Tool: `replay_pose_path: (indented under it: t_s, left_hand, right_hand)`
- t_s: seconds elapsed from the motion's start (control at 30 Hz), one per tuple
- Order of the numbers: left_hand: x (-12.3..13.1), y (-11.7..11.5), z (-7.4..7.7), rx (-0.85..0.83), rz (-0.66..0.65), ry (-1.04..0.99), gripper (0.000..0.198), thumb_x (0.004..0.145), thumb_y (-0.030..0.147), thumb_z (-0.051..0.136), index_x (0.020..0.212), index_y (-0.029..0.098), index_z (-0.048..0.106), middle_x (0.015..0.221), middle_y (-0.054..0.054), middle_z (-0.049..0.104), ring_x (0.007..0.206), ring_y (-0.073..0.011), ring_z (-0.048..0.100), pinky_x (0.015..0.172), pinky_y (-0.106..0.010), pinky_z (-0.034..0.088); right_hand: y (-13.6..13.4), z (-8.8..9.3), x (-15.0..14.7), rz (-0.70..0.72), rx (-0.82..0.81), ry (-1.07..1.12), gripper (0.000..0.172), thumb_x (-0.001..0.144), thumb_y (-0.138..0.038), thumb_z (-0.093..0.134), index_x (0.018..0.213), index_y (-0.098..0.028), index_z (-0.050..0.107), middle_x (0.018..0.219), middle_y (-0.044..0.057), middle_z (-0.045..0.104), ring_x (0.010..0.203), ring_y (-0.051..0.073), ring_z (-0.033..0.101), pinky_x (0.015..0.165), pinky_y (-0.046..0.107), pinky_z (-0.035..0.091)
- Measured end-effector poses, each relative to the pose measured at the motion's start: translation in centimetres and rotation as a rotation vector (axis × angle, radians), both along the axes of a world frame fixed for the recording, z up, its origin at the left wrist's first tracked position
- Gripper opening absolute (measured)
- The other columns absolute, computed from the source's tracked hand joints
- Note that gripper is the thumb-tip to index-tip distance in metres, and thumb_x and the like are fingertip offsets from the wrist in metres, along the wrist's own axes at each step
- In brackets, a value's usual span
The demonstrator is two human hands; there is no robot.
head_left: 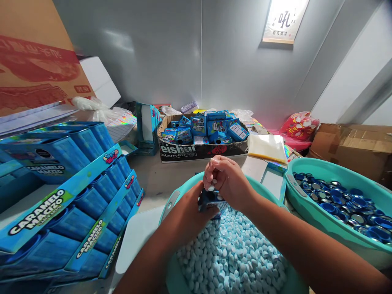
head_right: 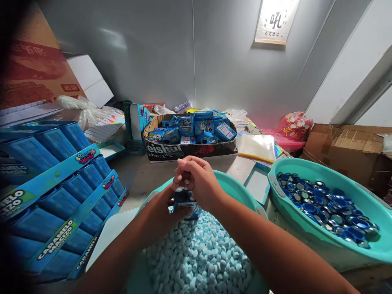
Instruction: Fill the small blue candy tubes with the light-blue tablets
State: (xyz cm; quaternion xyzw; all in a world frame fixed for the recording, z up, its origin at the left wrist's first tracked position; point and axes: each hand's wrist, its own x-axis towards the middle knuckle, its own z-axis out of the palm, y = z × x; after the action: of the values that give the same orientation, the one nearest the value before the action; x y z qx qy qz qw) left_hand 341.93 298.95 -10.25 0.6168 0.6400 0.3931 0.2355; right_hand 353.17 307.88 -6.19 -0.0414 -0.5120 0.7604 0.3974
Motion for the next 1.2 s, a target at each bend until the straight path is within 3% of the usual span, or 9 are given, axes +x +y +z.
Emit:
replay_pose_path:
  t_s: [0.13, 0.33, 0.6, 0.73, 0.8, 0.87, 1.0, 1.1, 1.2]
  left_hand:
    - [0.0, 0.0, 0.0, 0.001, 0.01, -0.015, 0.045, 0.08, 0.027, 0.067, 0.123, 0.035, 0.057, 0.121, 0.006, 0.068, 0.109, -0.0215, 0.066, 0.099, -0.037, 0.048]
    - [0.1, 0.0, 0.2, 0.005, -0.006, -0.024, 0.049, 0.079, 0.025, 0.067, 0.125, 0.037, 0.054, 0.12, 0.007, 0.068, 0.105, -0.0203, 0.067, 0.092, -0.035, 0.051]
    - [0.0, 0.2, 0.1, -0.019, 0.039, -0.014, 0.047, 0.078, 0.027, 0.068, 0.122, 0.035, 0.056, 0.115, 0.005, 0.069, 0.101, -0.0209, 0.067, 0.089, -0.035, 0.051]
    - [-0.4, 0.5, -0.3, 0.029, -0.014, -0.003, 0.039, 0.078, 0.025, 0.067, 0.116, 0.03, 0.059, 0.114, 0.003, 0.069, 0.102, -0.0212, 0.066, 0.088, -0.035, 0.051]
    - [-0.7, 0.6, -0.6, 0.062, -0.043, 0.001, 0.032, 0.08, 0.026, 0.066, 0.112, 0.028, 0.062, 0.111, 0.002, 0.069, 0.099, -0.0214, 0.067, 0.085, -0.034, 0.052]
    - [-0.9, 0.7, -0.9, 0.083, -0.022, 0.004, 0.031, 0.082, 0.029, 0.066, 0.112, 0.026, 0.062, 0.108, 0.0, 0.07, 0.095, -0.0217, 0.068, 0.083, -0.035, 0.053]
    - [-0.8, 0.6, -0.5, 0.066, 0.112, -0.046, 0.036, 0.081, 0.035, 0.068, 0.115, 0.026, 0.059, 0.105, -0.001, 0.071, 0.094, -0.0221, 0.069, 0.082, -0.035, 0.053]
    - [-0.6, 0.4, -0.1, 0.061, 0.2, -0.131, 0.04, 0.078, 0.036, 0.071, 0.115, 0.026, 0.059, 0.105, -0.001, 0.071, 0.095, -0.0224, 0.069, 0.083, -0.035, 0.053]
    - [-0.7, 0.3, 0.0, 0.102, 0.236, -0.192, 0.044, 0.074, 0.038, 0.074, 0.113, 0.024, 0.059, 0.104, -0.002, 0.071, 0.096, -0.0232, 0.068, 0.082, -0.035, 0.053]
  right_hand:
    - [0.0, 0.0, 0.2, 0.041, 0.028, -0.025, 0.028, 0.077, -0.037, 0.071, 0.065, -0.016, 0.056, 0.058, -0.002, 0.057, 0.05, 0.012, 0.056, 0.052, 0.022, 0.043]
    - [0.1, -0.1, 0.4, -0.054, 0.12, -0.038, 0.028, 0.081, -0.037, 0.067, 0.066, -0.016, 0.056, 0.061, 0.0, 0.059, 0.055, 0.013, 0.058, 0.053, 0.023, 0.04]
    - [0.3, -0.4, 0.2, -0.048, 0.106, -0.05, 0.03, 0.078, -0.037, 0.068, 0.062, -0.017, 0.054, 0.061, 0.0, 0.059, 0.055, 0.013, 0.056, 0.053, 0.023, 0.035]
    - [0.4, -0.4, 0.2, -0.005, 0.142, -0.043, 0.032, 0.082, -0.038, 0.067, 0.063, -0.016, 0.055, 0.065, 0.001, 0.06, 0.059, 0.012, 0.057, 0.055, 0.023, 0.038]
    - [0.4, -0.2, 0.4, 0.002, 0.244, -0.064, 0.032, 0.087, -0.04, 0.062, 0.066, -0.016, 0.057, 0.069, 0.002, 0.062, 0.065, 0.013, 0.058, 0.062, 0.024, 0.043]
    - [0.4, 0.0, 0.8, -0.095, 0.483, -0.183, 0.033, 0.093, -0.041, 0.056, 0.072, -0.016, 0.062, 0.075, 0.002, 0.063, 0.073, 0.014, 0.059, 0.07, 0.027, 0.045]
    - [0.9, 0.5, 1.8, -0.542, 1.062, -0.54, 0.018, 0.094, -0.032, 0.059, 0.09, -0.018, 0.068, 0.092, 0.003, 0.065, 0.087, 0.015, 0.058, 0.079, 0.028, 0.042]
    - [1.5, 0.8, 2.4, -0.756, 1.097, -0.689, 0.01, 0.091, -0.022, 0.061, 0.086, -0.017, 0.068, 0.087, 0.003, 0.064, 0.08, 0.013, 0.056, 0.071, 0.026, 0.039]
    - [1.8, 1.1, 2.7, -0.802, 1.074, -0.841, 0.017, 0.089, -0.021, 0.062, 0.073, -0.016, 0.064, 0.071, 0.0, 0.062, 0.066, 0.011, 0.05, 0.06, 0.025, 0.032]
